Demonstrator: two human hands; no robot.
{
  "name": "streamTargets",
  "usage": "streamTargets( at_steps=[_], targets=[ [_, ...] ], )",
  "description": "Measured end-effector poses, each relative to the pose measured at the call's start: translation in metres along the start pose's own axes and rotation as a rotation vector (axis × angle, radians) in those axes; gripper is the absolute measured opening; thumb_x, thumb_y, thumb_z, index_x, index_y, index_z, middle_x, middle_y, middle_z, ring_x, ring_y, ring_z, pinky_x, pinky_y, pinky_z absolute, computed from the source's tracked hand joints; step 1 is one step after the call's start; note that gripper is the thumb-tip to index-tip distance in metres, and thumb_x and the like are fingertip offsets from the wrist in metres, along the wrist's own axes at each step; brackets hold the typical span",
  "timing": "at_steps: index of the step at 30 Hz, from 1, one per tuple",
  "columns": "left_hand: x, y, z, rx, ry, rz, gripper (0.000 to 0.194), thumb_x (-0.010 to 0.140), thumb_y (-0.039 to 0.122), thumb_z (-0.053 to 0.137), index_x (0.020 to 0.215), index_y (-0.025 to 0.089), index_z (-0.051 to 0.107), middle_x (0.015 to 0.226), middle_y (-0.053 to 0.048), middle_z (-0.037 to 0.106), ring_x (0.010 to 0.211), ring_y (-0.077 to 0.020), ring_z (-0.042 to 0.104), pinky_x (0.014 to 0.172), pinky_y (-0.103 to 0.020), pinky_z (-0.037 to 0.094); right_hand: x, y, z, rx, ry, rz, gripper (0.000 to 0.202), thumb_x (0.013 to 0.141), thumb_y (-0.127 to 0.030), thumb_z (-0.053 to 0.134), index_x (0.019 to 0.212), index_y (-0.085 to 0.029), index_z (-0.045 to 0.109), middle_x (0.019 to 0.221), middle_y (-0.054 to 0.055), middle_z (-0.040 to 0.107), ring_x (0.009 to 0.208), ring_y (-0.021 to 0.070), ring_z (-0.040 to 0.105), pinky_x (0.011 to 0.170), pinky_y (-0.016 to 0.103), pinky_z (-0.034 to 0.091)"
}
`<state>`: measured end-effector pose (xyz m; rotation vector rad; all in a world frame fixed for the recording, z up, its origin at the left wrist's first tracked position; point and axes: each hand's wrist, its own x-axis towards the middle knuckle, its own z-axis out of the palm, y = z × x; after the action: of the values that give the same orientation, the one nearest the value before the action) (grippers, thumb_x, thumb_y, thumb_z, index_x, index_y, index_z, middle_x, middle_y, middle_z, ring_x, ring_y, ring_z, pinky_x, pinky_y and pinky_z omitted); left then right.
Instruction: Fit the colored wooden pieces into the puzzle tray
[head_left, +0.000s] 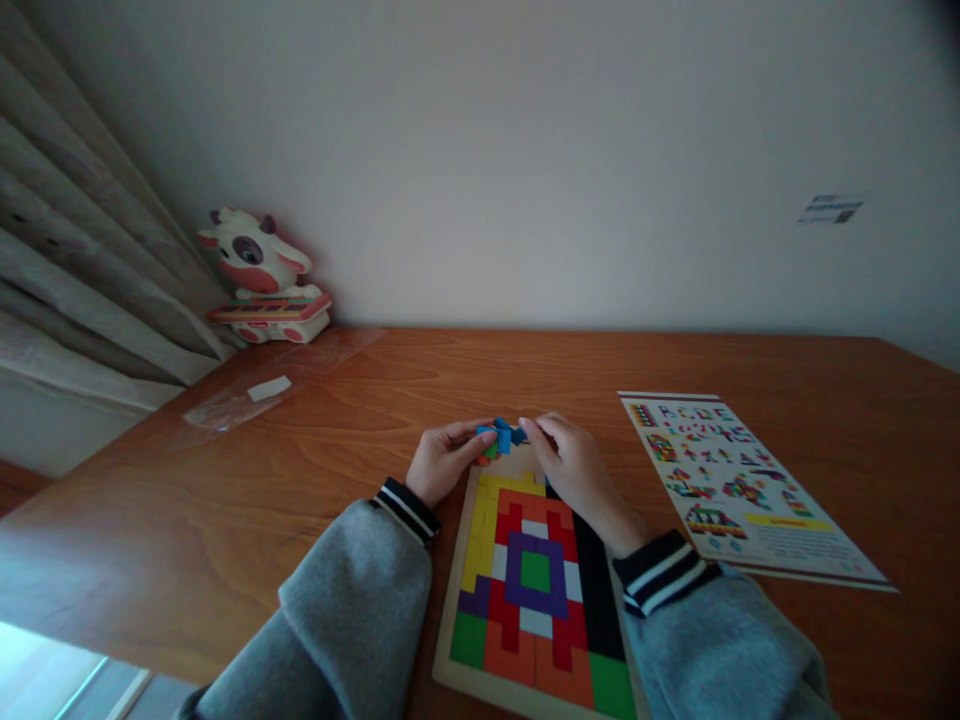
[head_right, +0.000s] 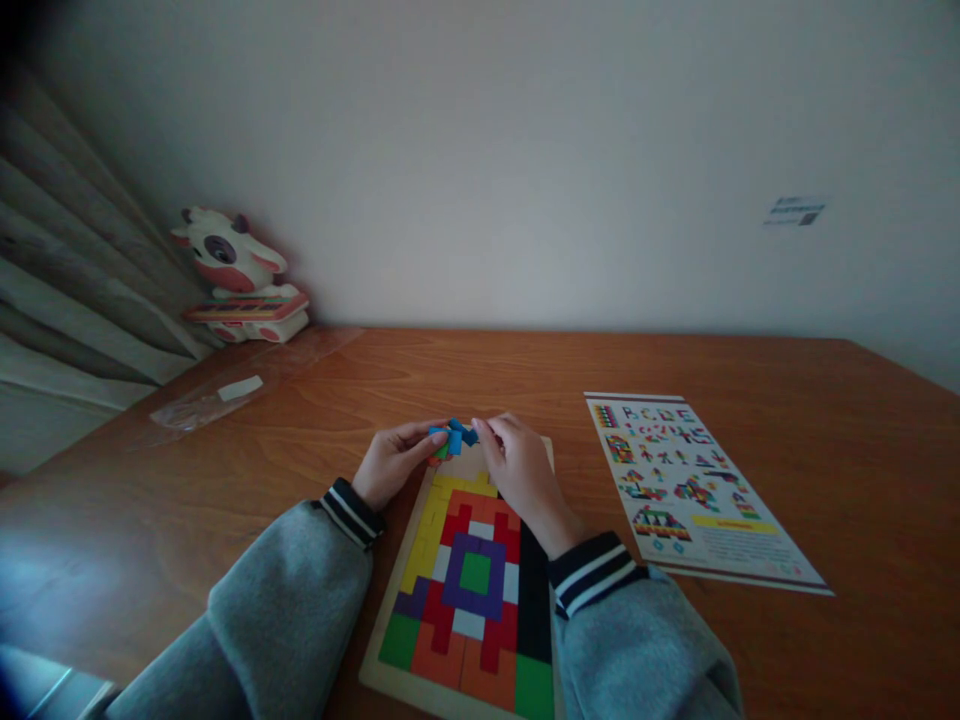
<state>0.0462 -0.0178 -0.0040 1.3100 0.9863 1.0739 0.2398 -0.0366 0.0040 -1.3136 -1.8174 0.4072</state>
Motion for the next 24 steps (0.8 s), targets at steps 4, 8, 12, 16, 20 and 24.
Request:
streamTargets(
  at_steps=[4,8,12,16,20,24],
  targets=[
    [-0.001,0.000,0.000,-0.023,-0.006,0.001,0.044,0.074,0.042,0.077,0.108,0.015,0.072,0.097,-0.008,0.076,0.084,-0.0187,0.071,0.072,-0.029,0.058,-0.004,-0.008,-0.006,0.107,-0.028,-0.011,0.036,0.099,-0.042,0.041,0.077,-0.022,0.062,0.077,0.003,0.063,0.073,0.0173,0.060,0.068,0.029,0.045],
    [-0.001,-0.001,0.001,-0.081,-0.026,-0.042,0.046,0.069,0.041,0.081,0.106,0.014,0.072,0.096,-0.009,0.076,0.079,-0.0168,0.071,0.068,-0.026,0.057,-0.007,-0.011,-0.008,0.106,-0.093,-0.024,0.037,0.099,-0.041,0.041,0.079,-0.021,0.065,0.076,0.003,0.063,0.071,0.0170,0.060,0.067,0.029,0.045],
    [0.002,0.001,-0.003,-0.089,0.055,-0.037,0.049,0.066,0.042,0.083,0.104,0.013,0.072,0.094,-0.009,0.077,0.080,-0.0177,0.072,0.071,-0.027,0.058,-0.013,-0.009,-0.013,-0.026,-0.180,-0.019,0.036,0.098,-0.044,0.043,0.087,-0.021,0.070,0.082,0.005,0.066,0.078,0.0192,0.062,0.075,0.033,0.047],
    [0.009,0.002,-0.018,-0.016,0.178,0.020,0.054,0.069,0.046,0.080,0.111,0.014,0.069,0.097,-0.009,0.076,0.081,-0.0204,0.072,0.068,-0.030,0.060,-0.024,-0.003,-0.018,-0.198,-0.241,-0.027,0.027,0.083,-0.047,0.067,0.094,-0.023,0.073,0.098,0.008,0.068,0.093,0.0252,0.063,0.085,0.041,0.047],
    [0.015,0.000,-0.041,0.207,0.240,0.125,0.050,0.073,0.046,0.077,0.109,0.013,0.070,0.097,-0.010,0.075,0.083,-0.0217,0.071,0.070,-0.031,0.059,-0.029,0.003,-0.016,-0.197,-0.232,0.039,0.022,0.077,-0.043,0.073,0.087,-0.023,0.073,0.096,0.008,0.069,0.091,0.0264,0.063,0.082,0.042,0.048],
    [0.016,-0.001,-0.058,0.535,0.262,0.162,0.039,0.077,0.047,0.071,0.101,0.016,0.075,0.088,-0.008,0.076,0.078,-0.0212,0.069,0.069,-0.030,0.055,-0.028,0.008,-0.010,-0.082,-0.226,0.127,0.021,0.072,-0.036,0.076,0.087,-0.022,0.070,0.093,0.006,0.070,0.086,0.0239,0.064,0.077,0.038,0.050]
  ],
)
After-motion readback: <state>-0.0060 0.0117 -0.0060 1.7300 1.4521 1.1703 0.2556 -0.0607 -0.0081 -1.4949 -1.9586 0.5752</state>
